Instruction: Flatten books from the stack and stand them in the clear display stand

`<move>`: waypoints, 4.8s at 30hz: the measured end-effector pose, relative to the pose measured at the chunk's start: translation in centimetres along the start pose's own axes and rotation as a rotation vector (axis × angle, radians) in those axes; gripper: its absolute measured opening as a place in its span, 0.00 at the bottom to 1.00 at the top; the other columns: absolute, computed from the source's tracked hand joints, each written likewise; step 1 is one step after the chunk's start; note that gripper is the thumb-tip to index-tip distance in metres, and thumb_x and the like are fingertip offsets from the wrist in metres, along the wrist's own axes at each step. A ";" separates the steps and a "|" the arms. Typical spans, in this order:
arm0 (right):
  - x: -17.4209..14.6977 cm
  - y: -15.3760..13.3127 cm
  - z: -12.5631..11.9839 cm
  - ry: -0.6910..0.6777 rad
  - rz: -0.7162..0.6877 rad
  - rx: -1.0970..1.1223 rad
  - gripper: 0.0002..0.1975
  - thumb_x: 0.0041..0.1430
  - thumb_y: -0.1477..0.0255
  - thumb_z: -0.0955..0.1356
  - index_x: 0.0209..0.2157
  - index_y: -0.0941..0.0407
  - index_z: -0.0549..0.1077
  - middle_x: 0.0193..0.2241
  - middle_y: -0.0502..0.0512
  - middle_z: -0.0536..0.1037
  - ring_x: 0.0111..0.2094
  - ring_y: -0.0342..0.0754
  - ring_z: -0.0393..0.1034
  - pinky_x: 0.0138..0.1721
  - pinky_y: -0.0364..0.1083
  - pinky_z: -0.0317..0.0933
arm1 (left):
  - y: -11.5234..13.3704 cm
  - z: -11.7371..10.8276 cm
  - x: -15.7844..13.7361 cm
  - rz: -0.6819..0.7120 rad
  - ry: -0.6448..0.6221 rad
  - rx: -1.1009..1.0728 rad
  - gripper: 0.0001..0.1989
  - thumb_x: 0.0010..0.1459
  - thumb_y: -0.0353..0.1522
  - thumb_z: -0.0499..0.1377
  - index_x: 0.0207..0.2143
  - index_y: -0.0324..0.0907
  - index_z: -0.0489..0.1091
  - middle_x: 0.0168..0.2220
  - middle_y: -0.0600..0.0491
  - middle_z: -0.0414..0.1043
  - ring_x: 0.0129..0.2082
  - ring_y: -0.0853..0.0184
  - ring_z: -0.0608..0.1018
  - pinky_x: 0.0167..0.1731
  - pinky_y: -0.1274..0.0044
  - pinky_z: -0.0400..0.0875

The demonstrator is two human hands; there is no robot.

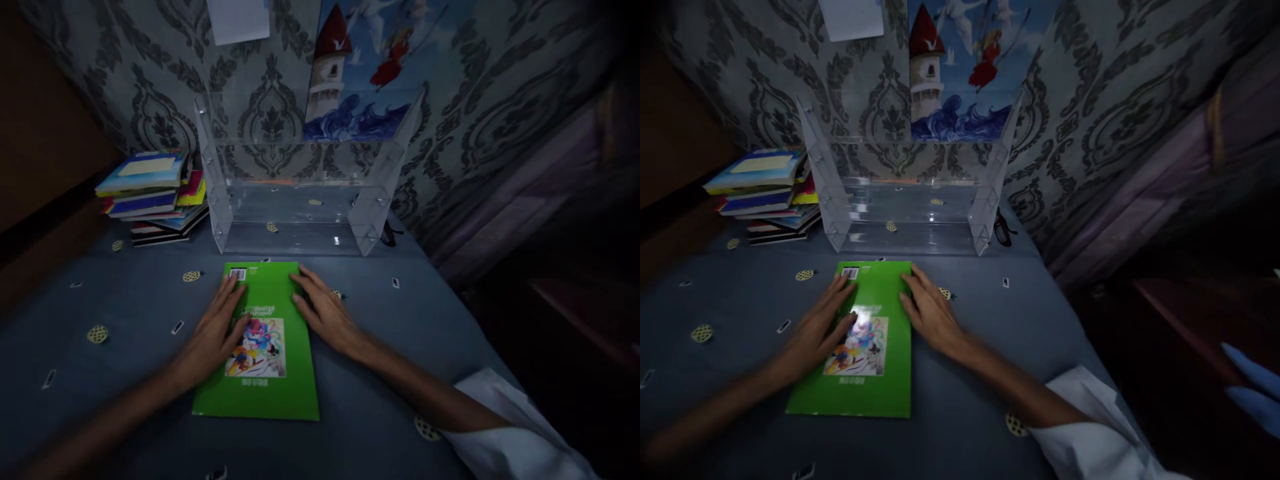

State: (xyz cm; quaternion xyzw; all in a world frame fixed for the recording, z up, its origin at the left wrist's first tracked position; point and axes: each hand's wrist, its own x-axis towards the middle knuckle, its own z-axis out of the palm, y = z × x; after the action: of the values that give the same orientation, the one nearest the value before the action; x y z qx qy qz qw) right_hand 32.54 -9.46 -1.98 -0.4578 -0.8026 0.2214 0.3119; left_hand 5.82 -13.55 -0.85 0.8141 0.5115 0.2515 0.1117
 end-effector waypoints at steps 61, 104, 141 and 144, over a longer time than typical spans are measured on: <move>1.3 3.7 -3.1 0.073 0.008 0.441 0.28 0.64 0.74 0.61 0.65 0.54 0.56 0.63 0.62 0.67 0.65 0.51 0.61 0.65 0.57 0.57 | 2.1 3.3 14.8 0.592 -0.256 0.135 0.23 0.72 0.35 0.42 0.63 0.38 0.63 0.63 0.41 0.66 0.61 0.56 0.70 0.56 0.61 0.64; 2.1 4.4 -2.5 0.050 -0.006 0.367 0.25 0.61 0.77 0.61 0.61 0.57 0.64 0.61 0.61 0.70 0.63 0.52 0.64 0.65 0.57 0.58 | 3.6 2.7 12.0 0.687 -0.316 0.112 0.23 0.72 0.37 0.43 0.61 0.40 0.68 0.61 0.44 0.69 0.62 0.56 0.70 0.58 0.61 0.62; 1.4 3.7 -2.1 0.006 -0.010 -0.124 0.26 0.66 0.63 0.63 0.62 0.59 0.68 0.62 0.61 0.70 0.64 0.56 0.63 0.64 0.57 0.57 | 6.7 1.6 4.7 0.796 -0.344 0.030 0.21 0.74 0.35 0.44 0.64 0.44 0.64 0.64 0.47 0.67 0.64 0.60 0.69 0.61 0.63 0.61; 1.4 3.9 -2.0 0.004 -0.019 -0.142 0.26 0.67 0.61 0.63 0.62 0.58 0.67 0.62 0.61 0.70 0.64 0.56 0.62 0.63 0.57 0.56 | 7.1 1.4 4.0 0.805 -0.350 0.022 0.21 0.74 0.35 0.43 0.64 0.45 0.64 0.63 0.48 0.67 0.64 0.61 0.69 0.62 0.62 0.59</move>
State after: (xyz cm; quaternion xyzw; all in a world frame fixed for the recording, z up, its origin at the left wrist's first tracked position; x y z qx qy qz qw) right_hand 35.72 -6.20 -2.59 -0.4715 -0.8199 0.1603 0.2823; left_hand 13.47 -13.10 2.25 0.9800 0.1296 0.1278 0.0808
